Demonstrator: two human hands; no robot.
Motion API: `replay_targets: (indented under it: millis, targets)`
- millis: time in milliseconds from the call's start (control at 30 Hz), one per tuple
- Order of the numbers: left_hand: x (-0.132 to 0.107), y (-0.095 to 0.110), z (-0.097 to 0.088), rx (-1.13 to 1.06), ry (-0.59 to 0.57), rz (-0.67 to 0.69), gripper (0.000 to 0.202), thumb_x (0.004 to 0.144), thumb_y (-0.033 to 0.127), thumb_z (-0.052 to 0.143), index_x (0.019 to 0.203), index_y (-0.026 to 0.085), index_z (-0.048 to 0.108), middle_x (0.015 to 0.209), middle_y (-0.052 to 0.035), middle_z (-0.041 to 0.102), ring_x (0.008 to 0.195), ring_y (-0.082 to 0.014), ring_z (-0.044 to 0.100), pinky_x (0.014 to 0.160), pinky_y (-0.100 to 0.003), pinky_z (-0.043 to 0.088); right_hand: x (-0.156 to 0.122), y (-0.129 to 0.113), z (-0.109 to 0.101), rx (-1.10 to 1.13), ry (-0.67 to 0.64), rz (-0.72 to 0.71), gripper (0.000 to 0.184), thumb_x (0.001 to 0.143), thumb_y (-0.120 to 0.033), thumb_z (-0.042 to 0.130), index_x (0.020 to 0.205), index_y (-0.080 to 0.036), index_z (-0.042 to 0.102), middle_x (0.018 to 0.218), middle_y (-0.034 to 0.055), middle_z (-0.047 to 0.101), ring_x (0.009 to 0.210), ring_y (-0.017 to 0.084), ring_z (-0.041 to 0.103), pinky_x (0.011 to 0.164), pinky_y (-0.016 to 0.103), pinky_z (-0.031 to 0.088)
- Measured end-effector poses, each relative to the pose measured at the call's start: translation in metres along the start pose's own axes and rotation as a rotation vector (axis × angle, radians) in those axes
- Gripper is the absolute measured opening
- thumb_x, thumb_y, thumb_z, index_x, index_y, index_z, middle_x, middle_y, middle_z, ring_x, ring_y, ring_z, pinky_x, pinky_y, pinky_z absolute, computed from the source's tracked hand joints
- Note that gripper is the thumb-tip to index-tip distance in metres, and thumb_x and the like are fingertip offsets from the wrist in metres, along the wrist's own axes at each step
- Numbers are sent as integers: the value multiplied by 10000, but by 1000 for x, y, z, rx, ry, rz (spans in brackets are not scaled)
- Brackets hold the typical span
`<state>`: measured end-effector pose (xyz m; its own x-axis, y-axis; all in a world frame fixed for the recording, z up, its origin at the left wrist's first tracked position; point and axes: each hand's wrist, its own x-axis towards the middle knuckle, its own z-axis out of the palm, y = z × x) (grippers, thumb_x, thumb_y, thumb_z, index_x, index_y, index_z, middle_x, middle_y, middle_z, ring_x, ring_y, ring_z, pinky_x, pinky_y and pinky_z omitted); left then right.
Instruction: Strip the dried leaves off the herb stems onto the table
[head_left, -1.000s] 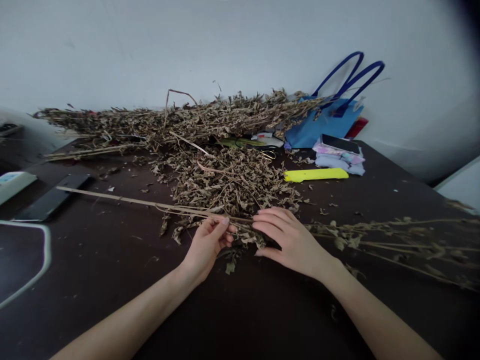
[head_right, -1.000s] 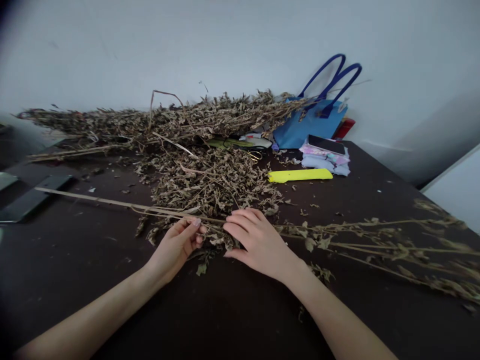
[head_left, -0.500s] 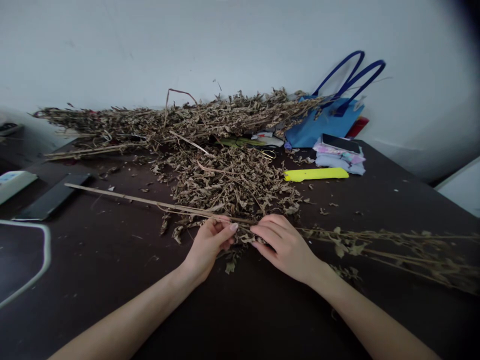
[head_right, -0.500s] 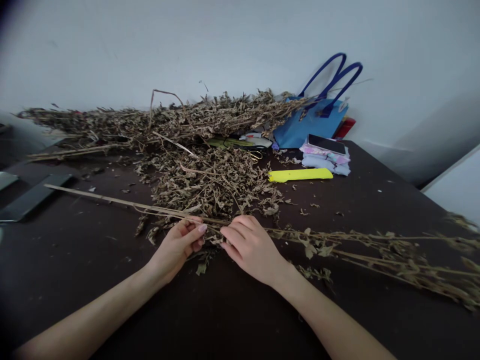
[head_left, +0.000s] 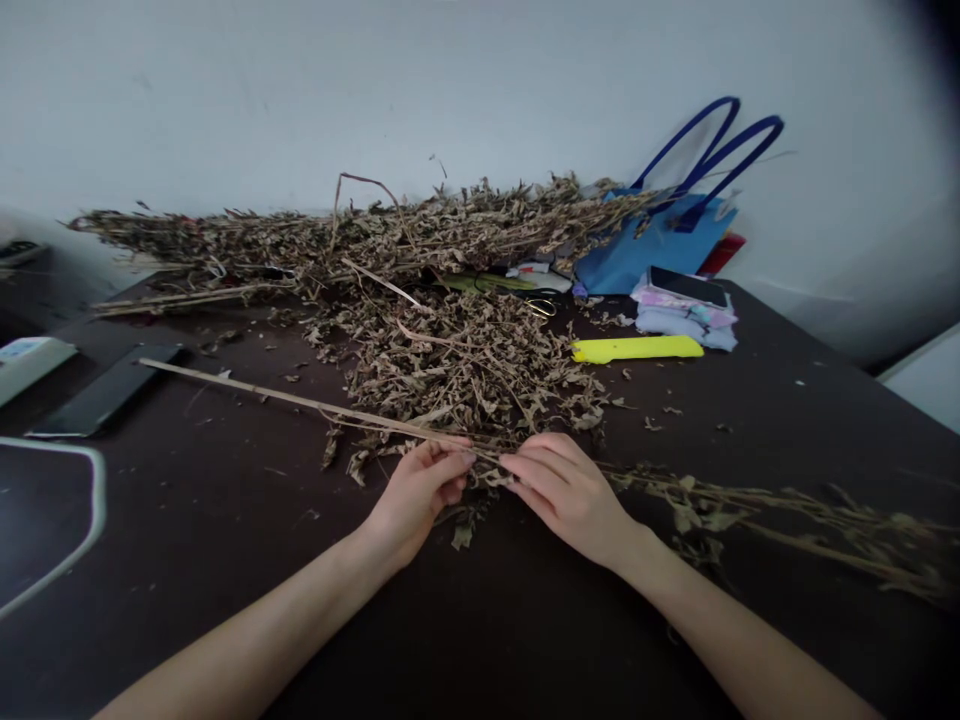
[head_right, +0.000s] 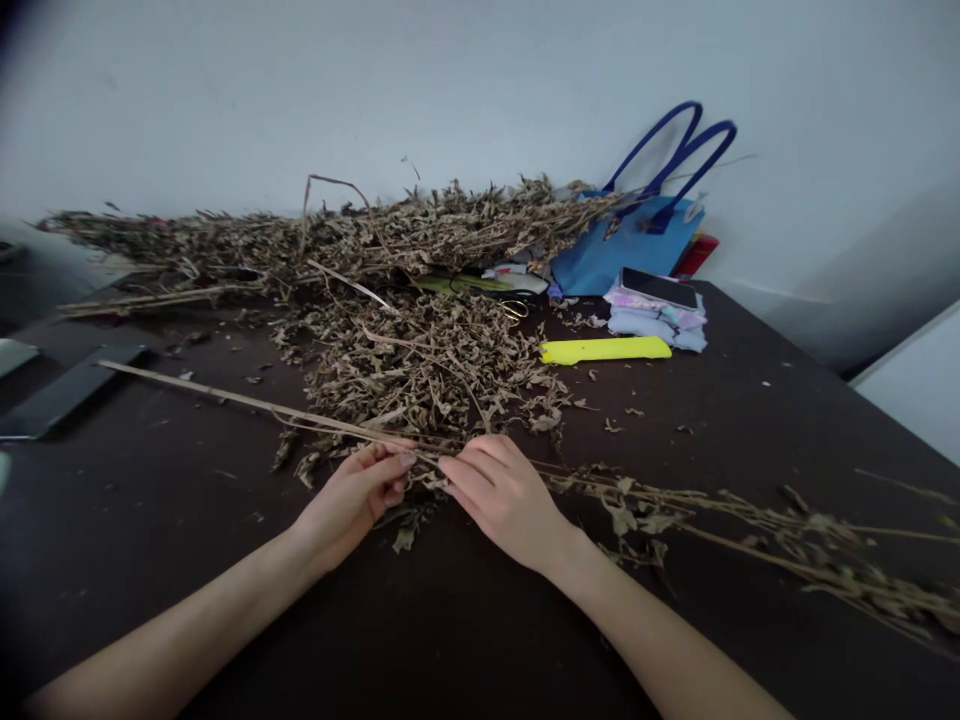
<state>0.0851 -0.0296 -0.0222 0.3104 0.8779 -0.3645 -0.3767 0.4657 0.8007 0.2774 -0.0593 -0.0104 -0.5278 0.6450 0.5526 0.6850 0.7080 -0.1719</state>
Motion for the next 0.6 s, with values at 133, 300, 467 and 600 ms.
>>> replay_targets:
  millis: [133, 300, 467, 600]
  targets:
    - [1, 1, -2, -17, -22, -29, 238, 644, 186, 743, 845, 139, 624, 683, 35, 493, 535, -30, 437, 469, -149, 325, 0, 0, 1, 2, 6, -16, 206, 855, -104, 503, 1051, -121, 563, 890, 92, 643, 900, 201, 532, 782, 370, 466]
    - [3, 5, -1, 5, -84, -49, 239, 629, 201, 755, 831, 136, 645, 652, 29, 515, 522, -38, 442, 463, -161, 315, 0, 2, 2, 12, 36, 12, 212, 856, -116, 503, 1056, -143, 567, 893, 84, 647, 881, 199, 547, 766, 370, 472]
    - [5, 5, -3, 23, -87, -50, 200, 631, 170, 737, 812, 139, 659, 610, 18, 537, 508, -54, 454, 465, -176, 329, -1, 3, 3, -1, 46, 9, 215, 857, -115, 496, 1050, -153, 582, 880, 79, 652, 863, 200, 562, 758, 371, 478]
    - [6, 2, -4, 23, -65, -37, 177, 610, 145, 734, 770, 131, 658, 613, 18, 550, 494, -50, 459, 457, -172, 331, -3, 3, 6, 6, 65, 17, 219, 858, -119, 497, 1057, -152, 583, 891, 83, 651, 862, 200, 566, 761, 378, 484]
